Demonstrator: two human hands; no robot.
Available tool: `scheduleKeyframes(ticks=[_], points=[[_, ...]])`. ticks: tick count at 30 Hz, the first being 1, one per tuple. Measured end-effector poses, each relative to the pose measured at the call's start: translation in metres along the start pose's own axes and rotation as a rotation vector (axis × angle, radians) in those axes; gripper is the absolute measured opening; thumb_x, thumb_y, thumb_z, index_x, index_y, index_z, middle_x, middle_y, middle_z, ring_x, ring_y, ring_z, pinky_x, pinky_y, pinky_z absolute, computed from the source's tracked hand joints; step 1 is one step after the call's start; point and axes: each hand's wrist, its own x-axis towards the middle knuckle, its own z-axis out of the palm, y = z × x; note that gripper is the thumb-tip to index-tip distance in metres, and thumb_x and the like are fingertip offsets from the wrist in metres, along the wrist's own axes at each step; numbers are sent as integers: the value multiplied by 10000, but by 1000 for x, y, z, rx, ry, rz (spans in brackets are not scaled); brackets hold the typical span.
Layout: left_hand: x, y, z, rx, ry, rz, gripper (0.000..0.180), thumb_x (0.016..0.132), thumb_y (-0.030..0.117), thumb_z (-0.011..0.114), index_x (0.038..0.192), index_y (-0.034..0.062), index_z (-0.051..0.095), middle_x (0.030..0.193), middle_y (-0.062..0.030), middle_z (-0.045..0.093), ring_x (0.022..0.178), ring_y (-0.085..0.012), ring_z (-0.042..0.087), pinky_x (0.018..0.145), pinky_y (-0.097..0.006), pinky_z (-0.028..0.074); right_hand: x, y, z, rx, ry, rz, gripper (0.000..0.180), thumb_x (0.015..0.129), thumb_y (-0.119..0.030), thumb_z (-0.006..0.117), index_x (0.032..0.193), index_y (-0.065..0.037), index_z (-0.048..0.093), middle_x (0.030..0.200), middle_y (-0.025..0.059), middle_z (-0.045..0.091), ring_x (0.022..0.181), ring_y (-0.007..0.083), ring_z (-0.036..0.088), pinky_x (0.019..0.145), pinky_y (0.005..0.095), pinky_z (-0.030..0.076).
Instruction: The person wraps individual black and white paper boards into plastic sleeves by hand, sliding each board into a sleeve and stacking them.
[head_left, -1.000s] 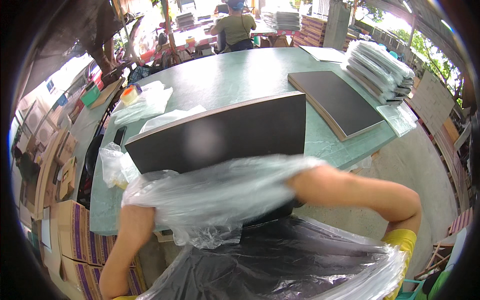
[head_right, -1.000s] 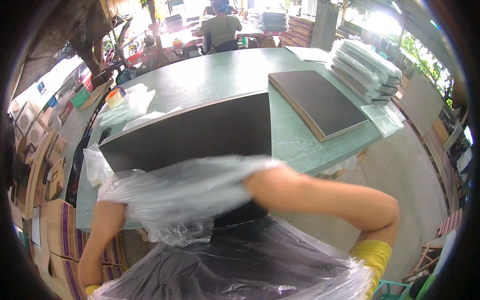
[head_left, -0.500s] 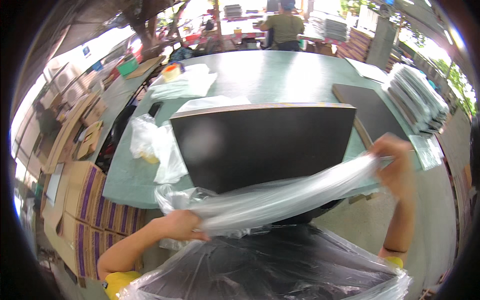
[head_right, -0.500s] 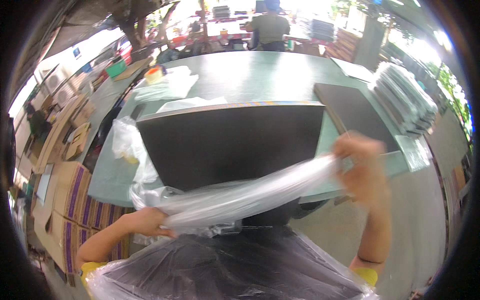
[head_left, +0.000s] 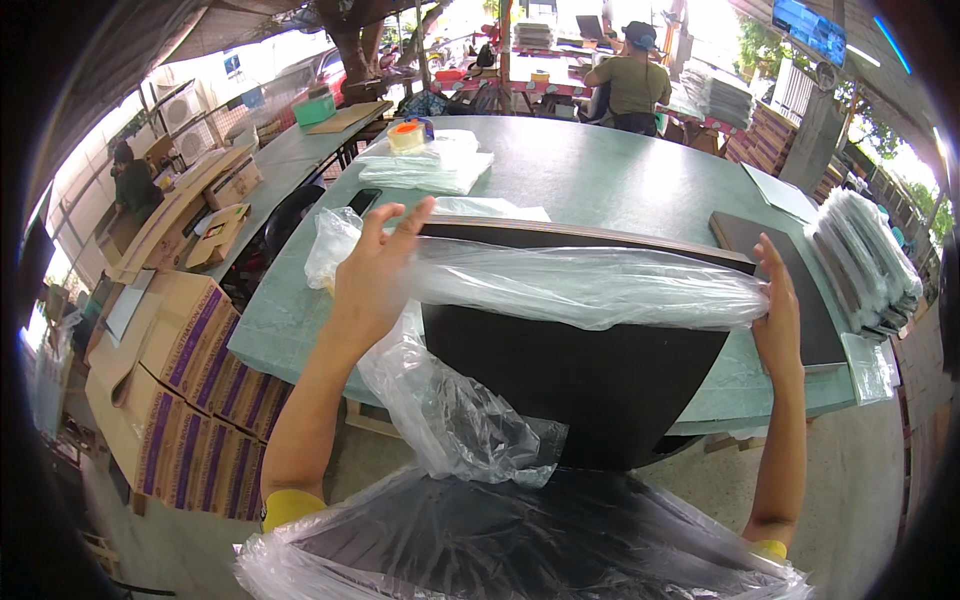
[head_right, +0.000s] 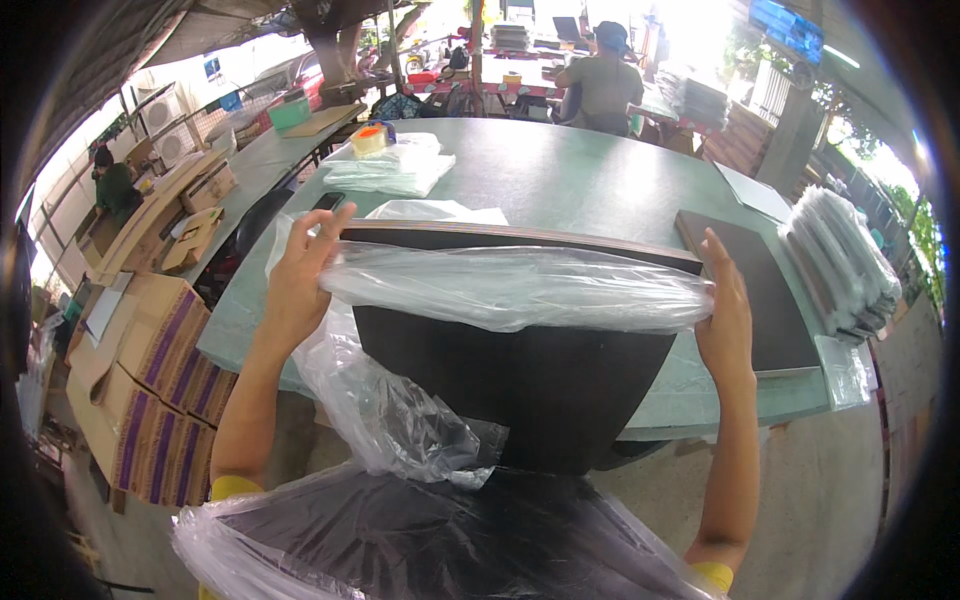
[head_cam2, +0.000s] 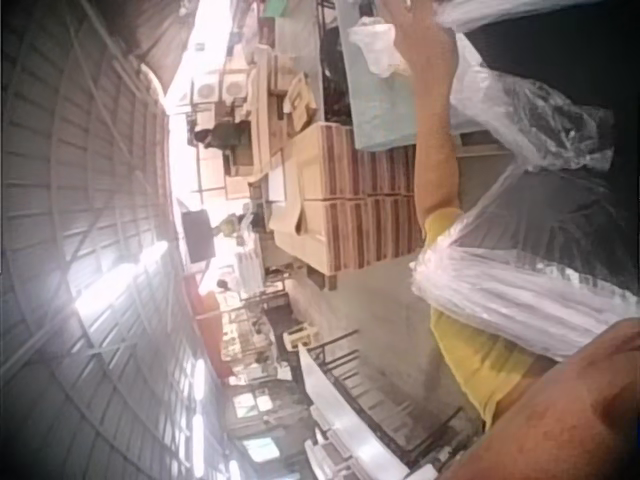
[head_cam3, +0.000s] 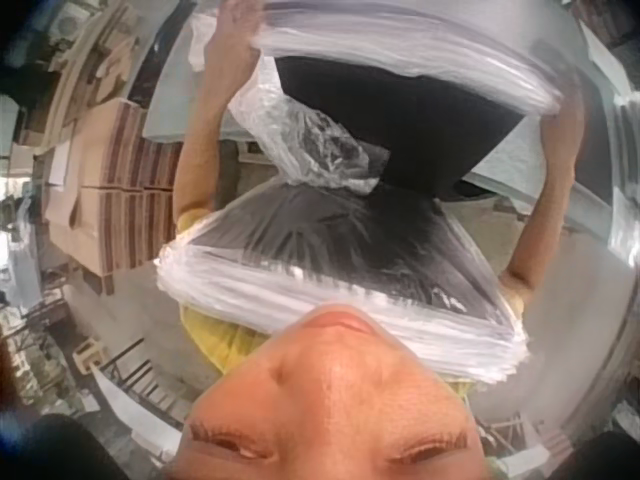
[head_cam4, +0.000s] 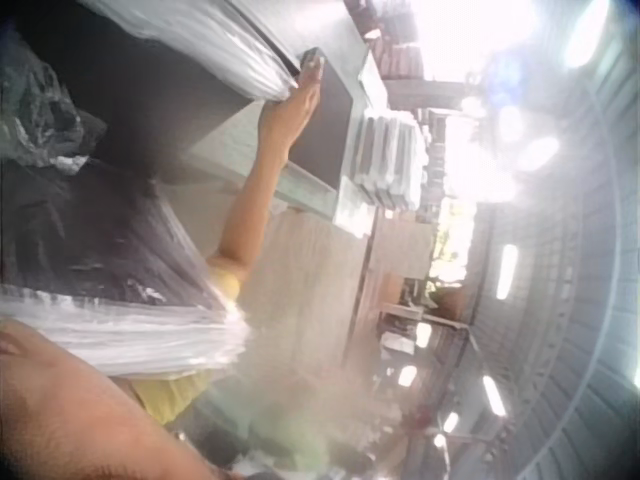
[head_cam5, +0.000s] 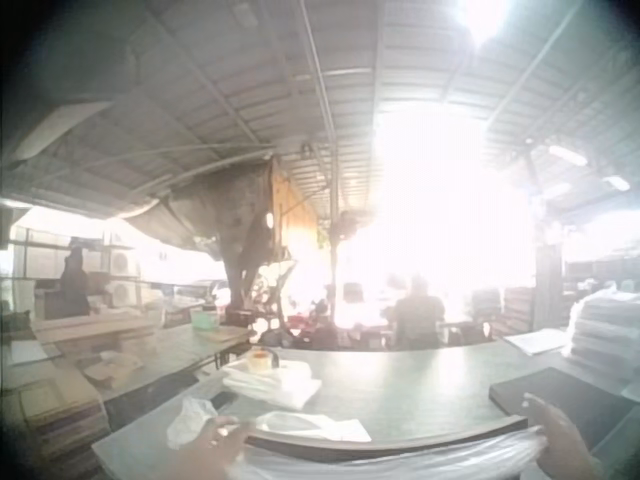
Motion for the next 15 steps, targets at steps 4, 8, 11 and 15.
scheduleKeyframes(ticks=[4,8,11,15], points=[[-10,6,-8,42,10,66,567,673,-42,544,1186,193,487,1048,-97,467,786,-245,506,662,-309,440,-14,3,-12,-90,-148,-67,600,605,196,361,1137,-47,494,1124,135,486,1057,271,460,847,312,403],[-29,7,-17,127,140,157,546,651,25,583,1159,214,514,1030,-75,473,763,-199,488,581,-291,447,-30,-5,-24,-226,-30,-166,539,656,137,396,1145,-58,511,1150,105,479,1011,226,480,809,269,396],[-38,13,-36,87,75,154,512,635,34,610,1115,204,556,1027,-67,472,753,-192,486,589,-288,442,-46,-8,-46,-248,29,-174,426,668,80,467,1056,-53,581,992,64,494,820,176,490,705,258,410],[-33,13,-37,-49,135,125,442,631,46,620,1055,165,591,965,-61,506,766,-186,505,601,-279,440,-48,-16,-69,-136,27,-186,350,611,92,521,919,-31,634,787,41,478,718,145,478,609,231,385]])
